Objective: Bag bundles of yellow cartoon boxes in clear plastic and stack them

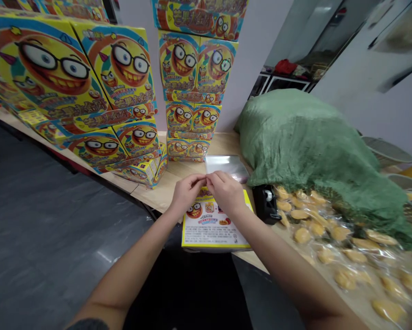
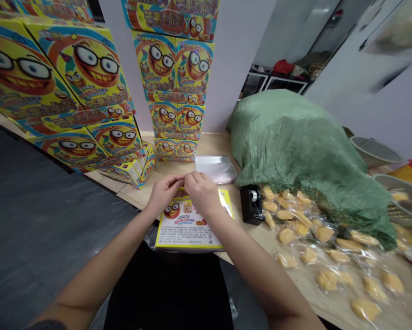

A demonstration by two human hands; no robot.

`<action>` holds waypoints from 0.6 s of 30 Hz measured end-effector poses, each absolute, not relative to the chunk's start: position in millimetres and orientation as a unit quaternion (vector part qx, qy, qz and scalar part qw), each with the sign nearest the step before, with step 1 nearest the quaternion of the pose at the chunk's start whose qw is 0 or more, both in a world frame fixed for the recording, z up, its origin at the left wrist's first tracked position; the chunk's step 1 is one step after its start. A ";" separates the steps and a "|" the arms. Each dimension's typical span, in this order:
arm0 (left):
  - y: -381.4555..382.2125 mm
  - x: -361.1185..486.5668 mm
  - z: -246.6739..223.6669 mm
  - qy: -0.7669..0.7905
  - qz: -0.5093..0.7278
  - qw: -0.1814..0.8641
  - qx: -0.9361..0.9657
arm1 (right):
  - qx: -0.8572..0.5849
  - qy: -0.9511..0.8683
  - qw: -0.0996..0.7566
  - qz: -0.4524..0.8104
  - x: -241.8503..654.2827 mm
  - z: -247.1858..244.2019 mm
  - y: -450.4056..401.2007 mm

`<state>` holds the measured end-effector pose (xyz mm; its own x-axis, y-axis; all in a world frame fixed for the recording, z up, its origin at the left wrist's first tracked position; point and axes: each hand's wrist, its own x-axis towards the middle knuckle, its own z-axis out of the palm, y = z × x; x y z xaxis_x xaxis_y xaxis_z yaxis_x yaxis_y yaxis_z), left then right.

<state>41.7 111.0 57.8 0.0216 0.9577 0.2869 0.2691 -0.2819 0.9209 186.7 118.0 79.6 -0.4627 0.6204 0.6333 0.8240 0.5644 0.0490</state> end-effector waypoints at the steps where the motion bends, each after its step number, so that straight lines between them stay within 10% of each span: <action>1: 110.5 41.8 57.4 0.492 0.493 0.333 0.636 | -0.434 -0.835 0.277 -0.193 185.8 78.7 117.6; 8: 107.9 42.2 58.3 0.496 0.463 0.300 0.671 | -0.494 -0.812 0.281 -0.134 180.1 80.6 117.9; 18: 113.0 44.3 56.1 0.476 0.533 0.437 0.546 | -0.517 -0.483 0.564 0.425 211.4 92.3 153.3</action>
